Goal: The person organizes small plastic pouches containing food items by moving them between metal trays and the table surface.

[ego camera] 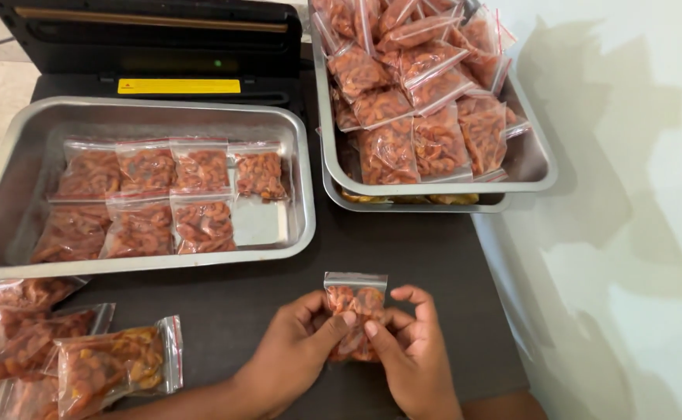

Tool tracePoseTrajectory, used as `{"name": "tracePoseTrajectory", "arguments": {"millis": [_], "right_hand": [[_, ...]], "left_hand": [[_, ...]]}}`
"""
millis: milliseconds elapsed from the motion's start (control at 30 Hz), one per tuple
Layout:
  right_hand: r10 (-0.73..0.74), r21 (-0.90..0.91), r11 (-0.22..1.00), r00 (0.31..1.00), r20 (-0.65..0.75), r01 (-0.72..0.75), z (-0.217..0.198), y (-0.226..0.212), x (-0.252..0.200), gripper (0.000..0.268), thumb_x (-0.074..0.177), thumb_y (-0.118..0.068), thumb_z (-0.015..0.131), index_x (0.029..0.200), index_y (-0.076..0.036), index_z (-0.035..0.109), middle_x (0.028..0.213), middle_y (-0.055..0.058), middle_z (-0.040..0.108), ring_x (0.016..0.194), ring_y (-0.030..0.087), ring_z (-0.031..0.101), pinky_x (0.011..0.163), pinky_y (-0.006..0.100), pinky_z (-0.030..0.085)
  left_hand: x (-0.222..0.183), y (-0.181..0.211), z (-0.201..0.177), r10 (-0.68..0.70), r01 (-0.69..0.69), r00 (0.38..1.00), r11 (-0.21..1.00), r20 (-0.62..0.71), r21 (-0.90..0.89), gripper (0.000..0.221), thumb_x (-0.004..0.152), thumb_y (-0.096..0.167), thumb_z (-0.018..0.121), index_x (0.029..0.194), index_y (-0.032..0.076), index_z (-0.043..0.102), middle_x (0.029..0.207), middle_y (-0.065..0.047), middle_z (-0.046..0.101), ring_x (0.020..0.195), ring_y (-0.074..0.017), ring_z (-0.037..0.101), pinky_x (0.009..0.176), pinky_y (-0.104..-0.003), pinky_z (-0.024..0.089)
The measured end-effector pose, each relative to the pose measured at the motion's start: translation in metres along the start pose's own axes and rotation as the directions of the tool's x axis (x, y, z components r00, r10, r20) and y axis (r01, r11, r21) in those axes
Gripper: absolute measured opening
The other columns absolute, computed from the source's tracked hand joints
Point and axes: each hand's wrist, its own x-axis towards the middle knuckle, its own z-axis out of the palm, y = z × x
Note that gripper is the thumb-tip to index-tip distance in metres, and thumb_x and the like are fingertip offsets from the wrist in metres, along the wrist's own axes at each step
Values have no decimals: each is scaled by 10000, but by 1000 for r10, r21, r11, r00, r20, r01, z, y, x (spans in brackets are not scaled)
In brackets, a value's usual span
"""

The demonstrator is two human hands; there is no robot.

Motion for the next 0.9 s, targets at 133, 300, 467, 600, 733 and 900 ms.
{"name": "tracePoseTrajectory", "arguments": {"millis": [133, 300, 467, 600, 733, 900], "right_hand": [[-110, -234, 964, 992, 65, 122, -10, -3, -3, 237, 928, -104, 707, 1059, -88, 510, 835, 120, 723, 700, 166, 712, 648, 322, 629], [-106, -621, 749, 966, 235, 233, -20, -30, 5, 103, 892, -197, 746, 973, -133, 742, 903, -32, 809, 789, 85, 763, 726, 243, 597], [-42, -515, 842, 971, 235, 161, -21, -26, 3, 147, 933, -157, 690, 1064, -94, 711, 949, 21, 786, 792, 87, 758, 693, 247, 632], [-43, -492, 862, 983, 176, 126, -28, -10, -2, 215, 919, -168, 695, 1124, -101, 688, 942, 42, 814, 807, 98, 788, 738, 238, 630], [-64, -655, 738, 983, 174, 164, -22, -9, 3, 307, 890, -206, 691, 1189, -136, 706, 1045, -6, 842, 896, 99, 797, 839, 250, 598], [-133, -653, 721, 972, 196, 230, -19, -14, 2, 354, 869, -172, 726, 1210, -99, 666, 1137, 27, 804, 998, 116, 773, 912, 260, 576]], "left_hand": [[4, -1, -5, -7, 8, 1000, 1000, -16, 22, 185, 943, 105, 747, 830, 25, 625, 619, -97, 616, 508, -147, 544, 470, -310, 467], [10, -5, -11, -98, 99, 993, 995, -58, 10, 229, 907, -27, 697, 1128, -14, 638, 920, -177, 773, 756, -219, 754, 660, -353, 645], [10, -1, -8, -86, 89, 994, 995, -61, 44, 652, 874, -49, 668, 1472, 44, 424, 850, -120, 710, 589, -155, 672, 459, -315, 554], [11, 1, -7, -18, 31, 995, 992, -101, 122, 594, 859, 51, 766, 1394, 16, 512, 768, -15, 715, 707, -98, 711, 671, -243, 581], [10, 5, -14, -24, 39, 994, 989, -105, 141, 771, 827, 79, 790, 1493, 72, 400, 849, -53, 693, 765, -108, 695, 718, -255, 575], [11, 1, -13, 24, -21, 1000, 995, -21, 97, 680, 874, -25, 700, 1476, 37, 388, 1001, -106, 719, 882, -132, 724, 790, -264, 603]]}}
